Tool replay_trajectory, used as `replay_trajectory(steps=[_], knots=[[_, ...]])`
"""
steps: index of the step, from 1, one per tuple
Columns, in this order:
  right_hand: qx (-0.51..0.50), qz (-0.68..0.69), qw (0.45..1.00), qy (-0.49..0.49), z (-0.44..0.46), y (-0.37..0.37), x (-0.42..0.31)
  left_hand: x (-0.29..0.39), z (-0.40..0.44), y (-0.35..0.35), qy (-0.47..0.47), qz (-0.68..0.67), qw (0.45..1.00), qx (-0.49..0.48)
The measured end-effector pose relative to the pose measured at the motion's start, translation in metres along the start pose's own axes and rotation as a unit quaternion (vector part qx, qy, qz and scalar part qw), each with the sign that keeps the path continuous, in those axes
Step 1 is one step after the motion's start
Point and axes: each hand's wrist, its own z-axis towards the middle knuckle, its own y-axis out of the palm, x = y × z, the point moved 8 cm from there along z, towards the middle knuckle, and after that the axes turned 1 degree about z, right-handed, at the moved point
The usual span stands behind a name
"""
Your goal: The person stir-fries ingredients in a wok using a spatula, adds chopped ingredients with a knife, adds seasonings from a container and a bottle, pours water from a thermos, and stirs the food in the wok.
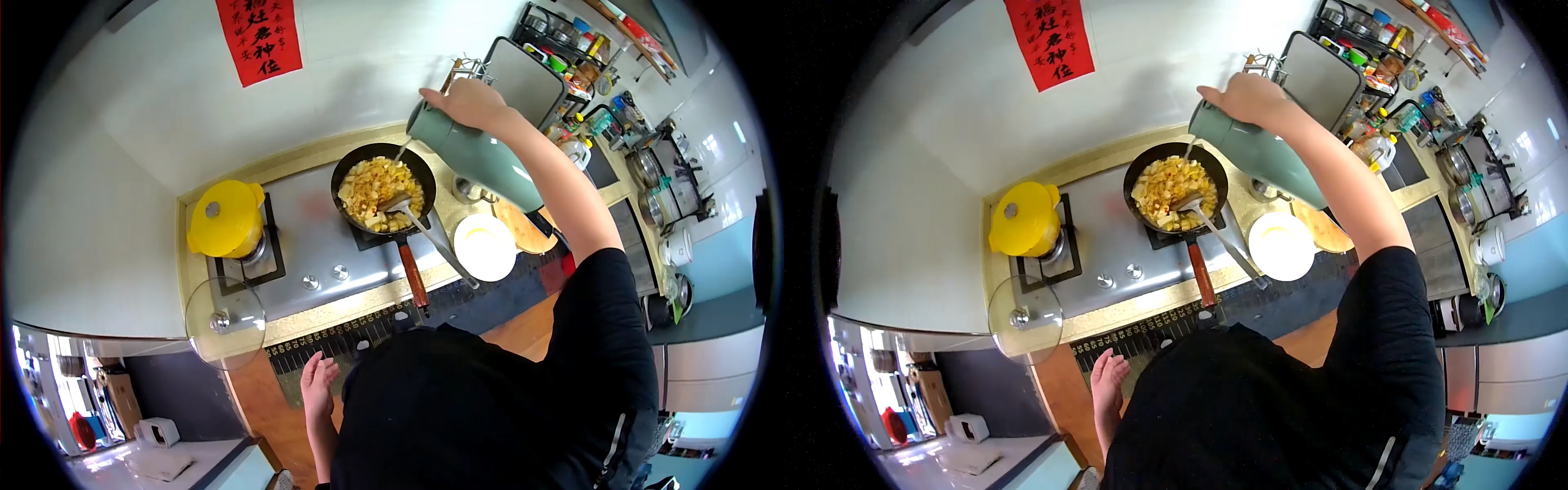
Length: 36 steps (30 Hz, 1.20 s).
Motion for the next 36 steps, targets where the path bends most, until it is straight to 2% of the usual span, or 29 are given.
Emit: replay_trajectory(steps=[3,4,7,9,11,13,15,17,18,19,20,21,22,25,28,29,31,36], knots=[[0.065,0.086,0.993,0.056,-0.029,-0.026,0.033,0.008,0.006,-0.002,-0.010,0.021,0.999,-0.037],[0.107,0.112,0.983,0.100,-0.040,-0.032,0.050,0.012,0.010,0.000,-0.011,0.030,0.998,-0.057],[0.154,0.253,0.946,0.131,-0.096,-0.057,0.082,0.024,0.021,0.019,-0.035,0.076,0.989,-0.121],[0.252,0.371,0.885,0.130,-0.148,-0.077,0.097,0.027,0.030,0.041,-0.056,0.127,0.974,-0.179],[0.278,0.453,0.832,0.160,-0.199,-0.085,0.135,0.021,0.037,0.062,-0.080,0.203,0.946,-0.242],[0.331,0.537,0.761,0.152,-0.264,-0.084,0.168,0.011,0.037,0.087,-0.107,0.290,0.901,-0.305],[0.402,0.589,0.692,0.117,-0.334,-0.097,0.157,-0.005,0.032,0.107,-0.138,0.364,0.847,-0.362],[0.475,0.538,0.658,0.229,-0.421,-0.105,0.172,-0.022,0.020,0.133,-0.172,0.386,0.805,-0.417],[0.484,0.503,0.666,0.263,-0.465,-0.113,0.175,-0.030,0.013,0.148,-0.179,0.405,0.786,-0.433],[0.511,0.471,0.664,0.275,-0.510,-0.126,0.163,-0.038,0.001,0.149,-0.191,0.428,0.763,-0.445],[0.533,0.491,0.621,0.297,-0.554,-0.126,0.169,-0.051,-0.009,0.156,-0.201,0.434,0.746,-0.464],[0.553,0.498,0.633,0.211,-0.592,-0.147,0.153,-0.058,-0.016,0.162,-0.207,0.437,0.737,-0.473],[0.572,0.489,0.626,0.207,-0.639,-0.155,0.143,-0.068,-0.028,0.169,-0.217,0.437,0.717,-0.498],[0.672,0.340,0.592,0.287,-0.791,-0.173,0.096,-0.090,-0.064,0.185,-0.224,0.470,0.656,-0.547],[0.720,0.202,0.547,0.377,-0.934,-0.172,0.074,-0.130,-0.089,0.202,-0.240,0.493,0.604,-0.579],[0.736,0.121,0.517,0.421,-0.984,-0.173,0.059,-0.141,-0.101,0.206,-0.243,0.498,0.599,-0.579],[0.780,0.065,0.460,0.419,-1.074,-0.172,0.037,-0.163,-0.131,0.213,-0.247,0.506,0.595,-0.574],[0.787,-0.043,0.394,0.473,-1.258,-0.135,0.013,-0.231,-0.217,0.218,-0.238,0.523,0.593,-0.564]])
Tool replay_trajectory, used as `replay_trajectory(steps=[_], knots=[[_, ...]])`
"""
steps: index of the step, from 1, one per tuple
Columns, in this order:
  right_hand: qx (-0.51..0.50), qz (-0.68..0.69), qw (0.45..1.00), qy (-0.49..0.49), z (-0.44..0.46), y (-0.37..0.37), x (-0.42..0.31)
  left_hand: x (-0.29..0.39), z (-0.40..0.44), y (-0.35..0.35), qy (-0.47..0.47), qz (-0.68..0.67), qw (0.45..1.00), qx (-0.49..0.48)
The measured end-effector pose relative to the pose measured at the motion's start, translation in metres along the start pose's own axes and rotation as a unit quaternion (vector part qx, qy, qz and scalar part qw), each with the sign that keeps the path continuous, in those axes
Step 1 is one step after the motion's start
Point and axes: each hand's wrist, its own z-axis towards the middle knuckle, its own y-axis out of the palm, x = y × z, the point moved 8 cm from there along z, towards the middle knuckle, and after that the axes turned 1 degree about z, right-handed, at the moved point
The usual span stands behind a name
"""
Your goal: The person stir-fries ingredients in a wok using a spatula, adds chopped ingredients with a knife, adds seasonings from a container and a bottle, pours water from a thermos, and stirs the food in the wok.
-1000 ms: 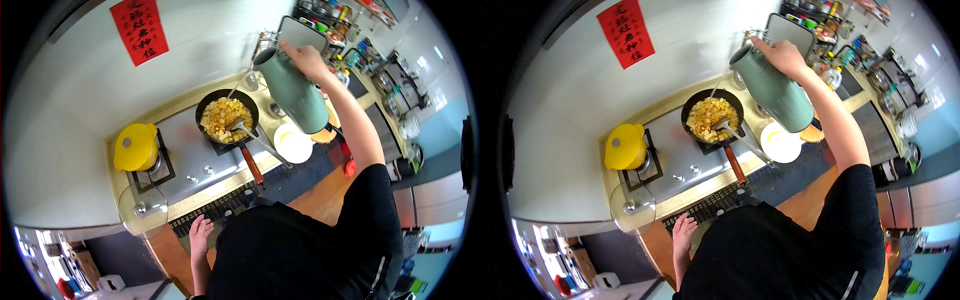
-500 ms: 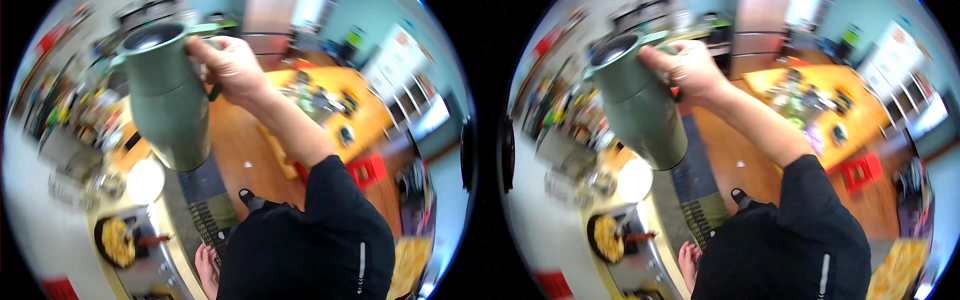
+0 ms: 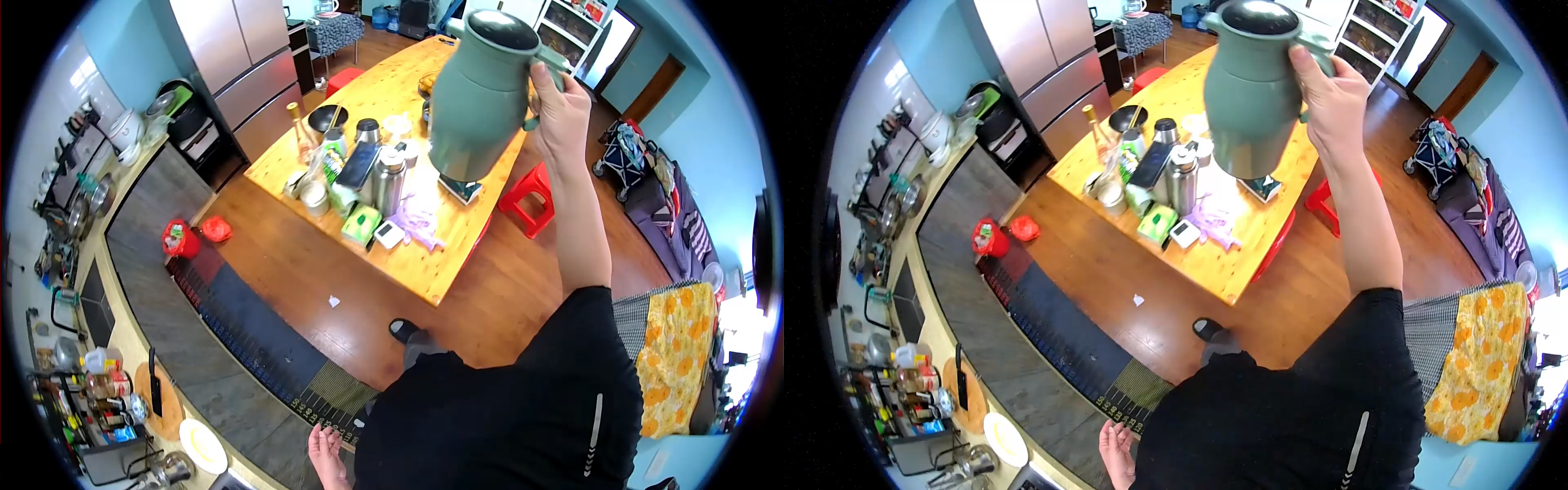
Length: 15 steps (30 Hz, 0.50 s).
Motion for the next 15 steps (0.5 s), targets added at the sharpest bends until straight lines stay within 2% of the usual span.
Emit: replay_trajectory(steps=[1,3,5,7,9,10,11,15], knots=[[0.006,-0.009,1.000,-0.017,0.018,-0.018,0.026,0.003,0.004,0.028,-0.005,-0.002,1.000,0.003],[0.000,-0.008,1.000,0.008,0.049,-0.049,0.089,0.008,0.007,0.065,-0.015,0.011,1.000,0.011],[-0.002,0.016,0.996,0.089,0.081,-0.088,0.186,0.005,0.013,0.101,-0.023,0.022,0.999,0.014],[-0.009,0.040,0.986,0.163,0.092,-0.095,0.259,0.001,0.012,0.120,-0.020,0.023,1.000,0.000],[-0.007,0.069,0.980,0.187,0.093,-0.091,0.317,-0.001,0.006,0.132,-0.029,0.026,0.999,-0.002],[-0.011,0.061,0.977,0.203,0.093,-0.094,0.351,0.031,-0.023,0.170,-0.059,0.101,0.992,0.035],[0.000,0.053,0.974,0.220,0.092,-0.100,0.390,0.035,-0.028,0.175,-0.062,0.111,0.991,0.043],[0.070,0.088,0.964,0.241,0.074,-0.076,0.439,0.044,-0.037,0.192,-0.046,0.114,0.990,0.064]])
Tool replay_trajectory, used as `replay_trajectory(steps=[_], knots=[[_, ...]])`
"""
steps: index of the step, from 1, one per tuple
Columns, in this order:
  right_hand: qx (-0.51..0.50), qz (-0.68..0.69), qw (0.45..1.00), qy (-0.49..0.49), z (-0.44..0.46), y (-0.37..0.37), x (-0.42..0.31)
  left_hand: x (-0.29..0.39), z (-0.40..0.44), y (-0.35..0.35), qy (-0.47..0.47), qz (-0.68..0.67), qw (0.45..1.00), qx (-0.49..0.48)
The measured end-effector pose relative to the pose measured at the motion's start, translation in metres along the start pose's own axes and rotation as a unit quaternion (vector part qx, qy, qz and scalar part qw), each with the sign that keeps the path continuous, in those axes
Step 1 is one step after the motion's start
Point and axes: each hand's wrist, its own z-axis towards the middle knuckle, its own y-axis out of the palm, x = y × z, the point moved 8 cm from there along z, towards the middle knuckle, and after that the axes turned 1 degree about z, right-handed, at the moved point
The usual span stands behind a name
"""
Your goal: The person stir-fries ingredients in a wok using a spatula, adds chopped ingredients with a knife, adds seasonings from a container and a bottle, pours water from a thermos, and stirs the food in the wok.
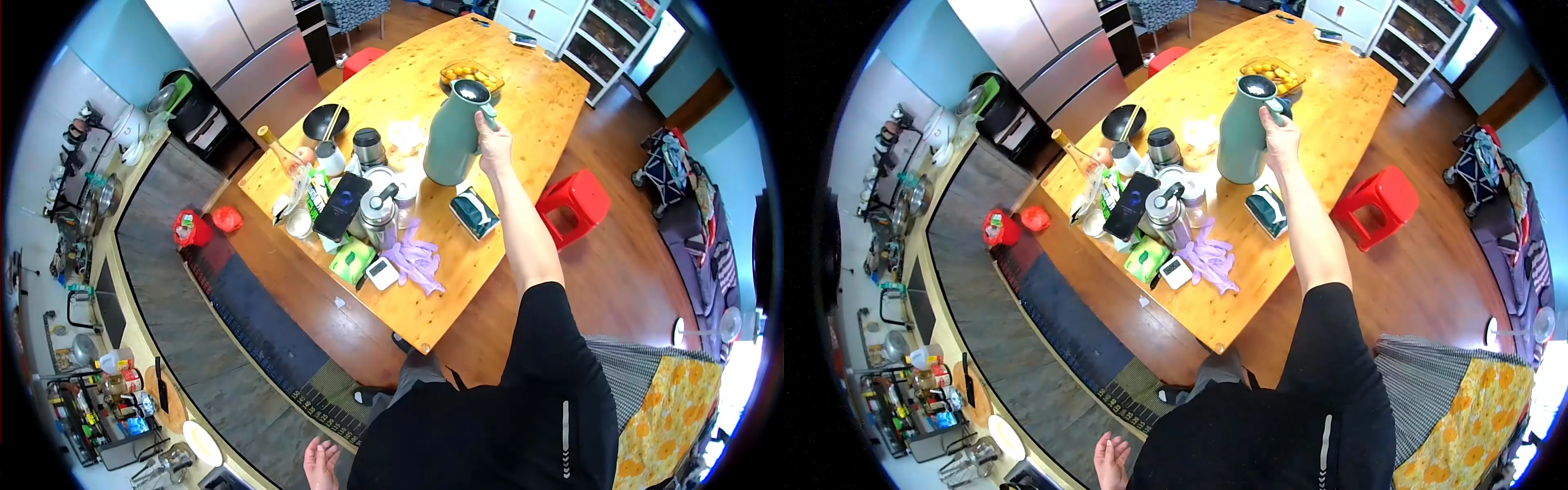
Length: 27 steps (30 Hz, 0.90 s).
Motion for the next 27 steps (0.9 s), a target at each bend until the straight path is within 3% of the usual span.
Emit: replay_trajectory(steps=[6,8,10,11,14,15,16,17,18,20,22,25,27], knots=[[0.013,-0.010,0.999,0.036,-0.001,-0.009,0.077,0.009,-0.002,0.003,0.037,-0.017,0.999,0.025],[0.010,-0.034,0.998,0.054,-0.011,-0.011,0.088,-0.007,0.001,-0.009,0.001,-0.022,0.999,0.026],[0.005,-0.127,0.991,0.031,-0.016,-0.023,0.103,-0.021,0.009,-0.024,-0.016,-0.034,0.999,0.034],[0.023,-0.330,0.942,0.064,-0.027,-0.017,0.083,-0.031,0.016,-0.035,-0.013,-0.050,0.998,0.047],[-0.093,-0.095,0.990,0.038,-0.023,-0.043,0.122,-0.040,0.004,-0.044,-0.015,-0.061,0.993,0.103],[-0.150,-0.110,0.982,0.036,-0.005,-0.075,0.155,-0.041,0.003,-0.044,-0.009,-0.066,0.993,0.099],[-0.133,-0.177,0.972,0.080,-0.019,-0.060,0.122,-0.046,0.003,-0.051,-0.002,-0.071,0.993,0.096],[-0.171,-0.155,0.973,0.006,-0.016,-0.063,0.118,-0.049,0.002,-0.060,-0.003,-0.082,0.991,0.109],[-0.174,-0.325,0.930,0.002,-0.011,-0.055,0.099,-0.062,0.001,-0.067,-0.003,-0.089,0.989,0.115],[-0.092,-0.393,0.912,-0.079,0.029,-0.092,0.065,-0.097,-0.006,-0.087,0.020,-0.149,0.979,0.137],[0.085,-0.441,0.875,-0.179,-0.067,0.015,-0.066,-0.120,-0.022,-0.108,0.013,-0.205,0.963,0.175],[-0.031,-0.261,0.925,-0.273,-0.155,0.148,-0.095,-0.142,-0.034,-0.143,0.012,-0.272,0.937,0.218],[-0.243,-0.232,0.904,-0.263,-0.247,0.249,-0.070,-0.161,-0.035,-0.180,0.028,-0.301,0.922,0.242]])
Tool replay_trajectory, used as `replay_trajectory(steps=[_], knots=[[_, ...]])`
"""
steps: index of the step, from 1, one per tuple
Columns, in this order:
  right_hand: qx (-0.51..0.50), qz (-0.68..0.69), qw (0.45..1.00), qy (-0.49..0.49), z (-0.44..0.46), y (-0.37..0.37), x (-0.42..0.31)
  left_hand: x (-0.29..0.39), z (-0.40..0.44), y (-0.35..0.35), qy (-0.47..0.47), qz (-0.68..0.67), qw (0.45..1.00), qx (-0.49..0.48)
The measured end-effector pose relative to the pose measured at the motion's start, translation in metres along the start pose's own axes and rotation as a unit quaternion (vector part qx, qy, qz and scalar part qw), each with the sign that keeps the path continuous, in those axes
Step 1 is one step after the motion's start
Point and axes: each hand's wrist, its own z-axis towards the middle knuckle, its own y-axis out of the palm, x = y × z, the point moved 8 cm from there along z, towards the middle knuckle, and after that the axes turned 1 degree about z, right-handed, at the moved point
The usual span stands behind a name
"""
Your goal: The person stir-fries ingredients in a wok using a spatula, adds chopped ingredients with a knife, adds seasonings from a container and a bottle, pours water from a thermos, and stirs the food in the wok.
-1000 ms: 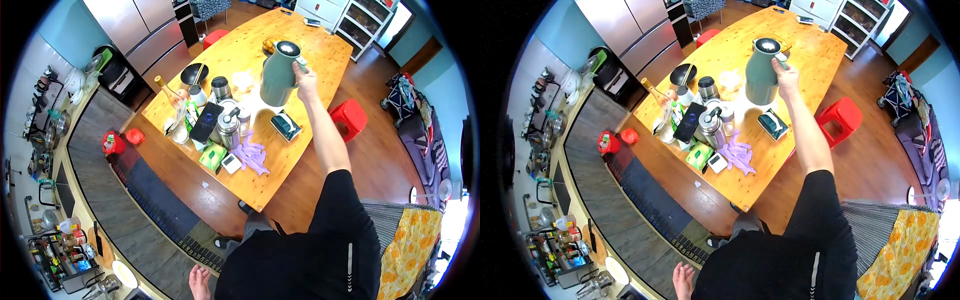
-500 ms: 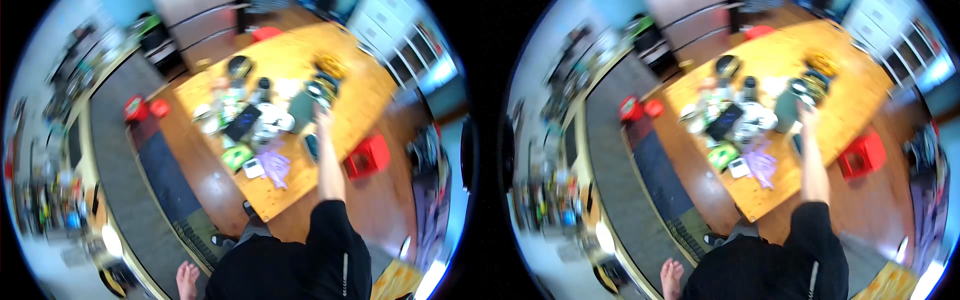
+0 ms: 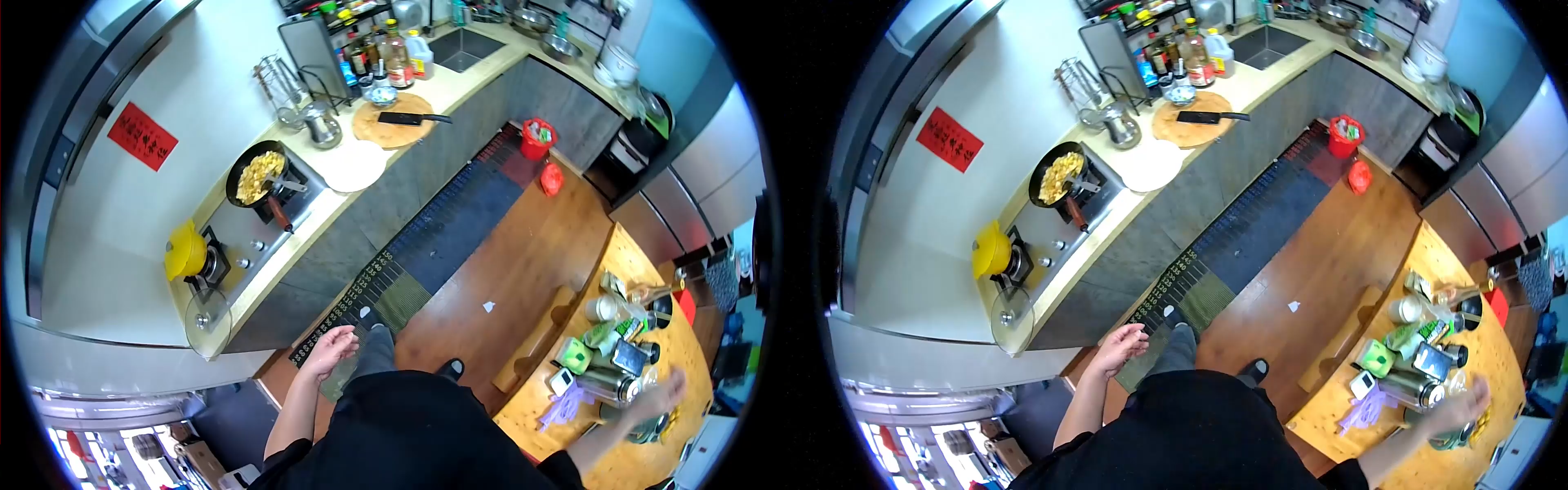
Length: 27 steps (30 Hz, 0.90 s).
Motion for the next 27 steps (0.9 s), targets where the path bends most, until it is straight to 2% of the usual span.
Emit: replay_trajectory(steps=[1,2,3,4,5,6,7,8,10,12,13,15,18,21,24,25,27], knots=[[-0.096,0.083,0.992,-0.004,-0.033,0.073,-0.035,0.010,0.008,-0.015,0.016,-0.012,1.000,0.013],[-0.222,0.147,0.963,-0.030,-0.076,0.147,-0.103,0.019,0.018,-0.031,0.028,-0.027,0.999,0.014],[-0.384,0.158,0.910,0.004,-0.131,0.213,-0.138,0.029,0.029,-0.048,0.041,-0.040,0.998,0.016],[-0.433,0.108,0.890,-0.096,-0.186,0.253,-0.235,0.037,0.043,-0.066,0.056,-0.048,0.997,0.024],[-0.540,0.208,0.813,-0.062,-0.254,0.294,-0.285,0.048,0.057,-0.084,0.075,-0.066,0.994,0.034],[-0.604,0.236,0.740,-0.180,-0.310,0.318,-0.349,0.061,0.071,-0.101,0.095,-0.084,0.991,0.046],[-0.672,0.243,0.664,-0.221,-0.364,0.338,-0.399,0.070,0.082,-0.117,0.109,-0.101,0.987,0.058],[-0.684,0.275,0.617,-0.274,-0.405,0.356,-0.440,0.081,0.093,-0.129,0.125,-0.120,0.983,0.067],[-0.606,0.263,0.641,-0.390,-0.462,0.394,-0.507,0.101,0.112,-0.145,0.140,-0.151,0.977,0.058],[-0.622,0.188,0.626,-0.432,-0.517,0.443,-0.546,0.122,0.128,-0.155,0.150,-0.176,0.972,0.037],[-0.607,0.161,0.625,-0.463,-0.542,0.463,-0.556,0.129,0.132,-0.159,0.151,-0.187,0.970,0.026],[-0.623,0.068,0.583,-0.517,-0.582,0.493,-0.570,0.143,0.139,-0.165,0.140,-0.174,0.974,0.029],[-0.685,-0.025,0.531,-0.498,-0.630,0.531,-0.563,0.146,0.153,-0.173,0.127,-0.178,0.976,0.017],[-0.660,-0.037,0.503,-0.557,-0.650,0.550,-0.573,0.152,0.157,-0.180,0.127,-0.189,0.974,0.018],[-0.597,-0.108,0.442,-0.661,-0.606,0.532,-0.664,0.156,0.165,-0.185,0.131,-0.193,0.972,0.014],[-0.600,-0.141,0.414,-0.670,-0.598,0.545,-0.682,0.160,0.168,-0.186,0.135,-0.195,0.971,0.016],[-0.549,-0.104,0.433,-0.707,-0.571,0.538,-0.742,0.169,0.171,-0.186,0.138,-0.195,0.971,0.023]])
